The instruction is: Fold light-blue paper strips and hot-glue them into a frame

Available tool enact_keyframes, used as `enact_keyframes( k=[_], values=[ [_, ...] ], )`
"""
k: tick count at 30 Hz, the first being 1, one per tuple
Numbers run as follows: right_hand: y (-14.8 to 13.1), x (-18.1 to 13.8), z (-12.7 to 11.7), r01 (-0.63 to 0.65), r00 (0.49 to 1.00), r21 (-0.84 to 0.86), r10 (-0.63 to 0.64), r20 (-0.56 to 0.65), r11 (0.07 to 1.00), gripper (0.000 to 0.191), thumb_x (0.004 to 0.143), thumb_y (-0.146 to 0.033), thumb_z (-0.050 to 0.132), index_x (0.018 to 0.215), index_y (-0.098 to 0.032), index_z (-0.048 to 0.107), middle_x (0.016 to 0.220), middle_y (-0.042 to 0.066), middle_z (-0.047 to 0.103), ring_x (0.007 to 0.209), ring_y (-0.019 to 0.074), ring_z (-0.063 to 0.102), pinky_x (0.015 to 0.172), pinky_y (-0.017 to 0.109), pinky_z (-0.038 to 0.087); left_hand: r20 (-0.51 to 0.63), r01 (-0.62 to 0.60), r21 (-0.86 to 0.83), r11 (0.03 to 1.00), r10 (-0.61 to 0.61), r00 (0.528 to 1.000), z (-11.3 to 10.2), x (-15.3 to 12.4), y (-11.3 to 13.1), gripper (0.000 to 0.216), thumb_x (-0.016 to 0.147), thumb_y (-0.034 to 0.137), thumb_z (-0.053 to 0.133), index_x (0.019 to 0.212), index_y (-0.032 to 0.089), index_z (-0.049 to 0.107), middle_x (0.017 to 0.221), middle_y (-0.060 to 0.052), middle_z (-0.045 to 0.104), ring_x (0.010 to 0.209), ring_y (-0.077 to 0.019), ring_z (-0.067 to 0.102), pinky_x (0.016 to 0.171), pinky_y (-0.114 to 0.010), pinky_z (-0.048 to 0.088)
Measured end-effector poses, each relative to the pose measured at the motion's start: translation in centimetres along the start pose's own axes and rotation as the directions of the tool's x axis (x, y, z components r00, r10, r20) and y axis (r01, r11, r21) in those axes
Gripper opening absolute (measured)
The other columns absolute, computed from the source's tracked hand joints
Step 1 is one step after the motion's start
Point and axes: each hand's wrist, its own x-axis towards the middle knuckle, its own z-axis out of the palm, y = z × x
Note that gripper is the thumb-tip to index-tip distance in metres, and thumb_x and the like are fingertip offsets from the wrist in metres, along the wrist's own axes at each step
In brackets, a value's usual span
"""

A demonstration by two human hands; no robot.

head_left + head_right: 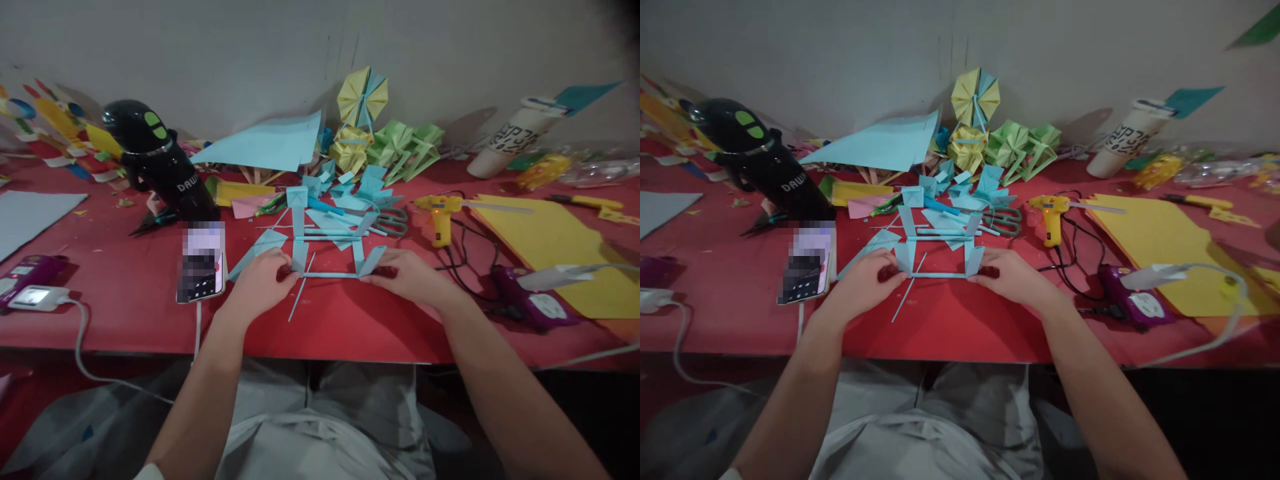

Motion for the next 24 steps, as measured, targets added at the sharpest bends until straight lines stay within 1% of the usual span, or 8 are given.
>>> enact_keyframes(
  k=[5, 10, 15, 17, 21, 24],
  values=[
    [0.1, -0.1, 0.1, 0.012, 1.0, -0.014, -0.012, -0.015, 1.0, 0.016, 0.088, -0.028, 0.062, 0.087, -0.025, 0.078, 0.09, 0.004, 0.078, 0.088, 0.0224, 0.073, 0.086, 0.036, 0.059, 0.016, -0.026, 0.014, 1.0, 0.026, 1.0, -0.2, 0.5, 0.2, 0.02, 0.084, 0.026, 0.061, 0.068, 0.019, 0.051, 0.08, -0.001, 0.057, 0.074, -0.0174, 0.054, 0.069, -0.033, 0.041],
    [-0.1, -0.2, 0.0, -0.008, 1.0, -0.012, 0.008, -0.014, 1.0, 0.017, 0.089, -0.029, 0.062, 0.082, -0.023, 0.076, 0.088, 0.005, 0.077, 0.083, 0.0209, 0.072, 0.081, 0.034, 0.059, 0.005, -0.032, -0.086, 0.996, 0.033, 0.999, 0.3, 0.7, -0.5, 0.021, 0.083, 0.024, 0.062, 0.067, 0.019, 0.05, 0.078, -0.001, 0.055, 0.07, -0.0152, 0.052, 0.068, -0.032, 0.041],
    [-0.5, 0.0, -0.1, -0.028, 1.0, 0.019, 0.028, 0.004, 0.999, 0.015, 0.088, -0.027, 0.062, 0.087, -0.022, 0.076, 0.103, 0.006, 0.077, 0.088, 0.021, 0.072, 0.082, 0.034, 0.058, -0.008, -0.045, -0.085, 0.995, 0.044, 0.999, 0.6, 0.7, -0.8, 0.022, 0.084, 0.023, 0.062, 0.067, 0.02, 0.048, 0.077, -0.001, 0.054, 0.07, -0.0154, 0.05, 0.067, -0.032, 0.041],
    [-0.6, 0.0, -0.1, -0.04, 0.999, 0.023, 0.04, 0.004, 0.999, 0.014, 0.087, -0.028, 0.063, 0.087, -0.022, 0.076, 0.103, 0.006, 0.076, 0.089, 0.0218, 0.072, 0.082, 0.035, 0.058, -0.012, -0.055, -0.08, 0.995, 0.054, 0.998, 0.6, 0.7, -0.8, 0.023, 0.084, 0.023, 0.062, 0.067, 0.02, 0.047, 0.077, -0.001, 0.053, 0.07, -0.0154, 0.05, 0.066, -0.032, 0.041],
    [-0.4, -0.1, 0.0, -0.062, 0.998, 0.032, 0.062, 0.001, 0.998, 0.017, 0.088, -0.033, 0.063, 0.093, -0.023, 0.076, 0.096, 0.005, 0.076, 0.087, 0.0232, 0.071, 0.082, 0.037, 0.057, -0.015, -0.048, -0.077, 0.996, 0.047, 0.999, 0.6, 0.6, -0.7, 0.022, 0.084, 0.022, 0.062, 0.067, 0.02, 0.048, 0.077, -0.001, 0.054, 0.069, -0.0154, 0.051, 0.066, -0.032, 0.042],
    [-0.3, -0.2, 0.1, -0.072, 0.997, 0.027, 0.071, 0.002, 0.997, 0.021, 0.09, -0.036, 0.06, 0.098, -0.024, 0.076, 0.103, 0.006, 0.076, 0.091, 0.0241, 0.071, 0.085, 0.039, 0.056, -0.016, -0.04, -0.076, 0.996, 0.039, 0.999, 0.6, 0.6, -0.7, 0.022, 0.084, 0.021, 0.062, 0.067, 0.02, 0.048, 0.079, -0.001, 0.055, 0.07, -0.0155, 0.051, 0.066, -0.032, 0.041]
  ],
)
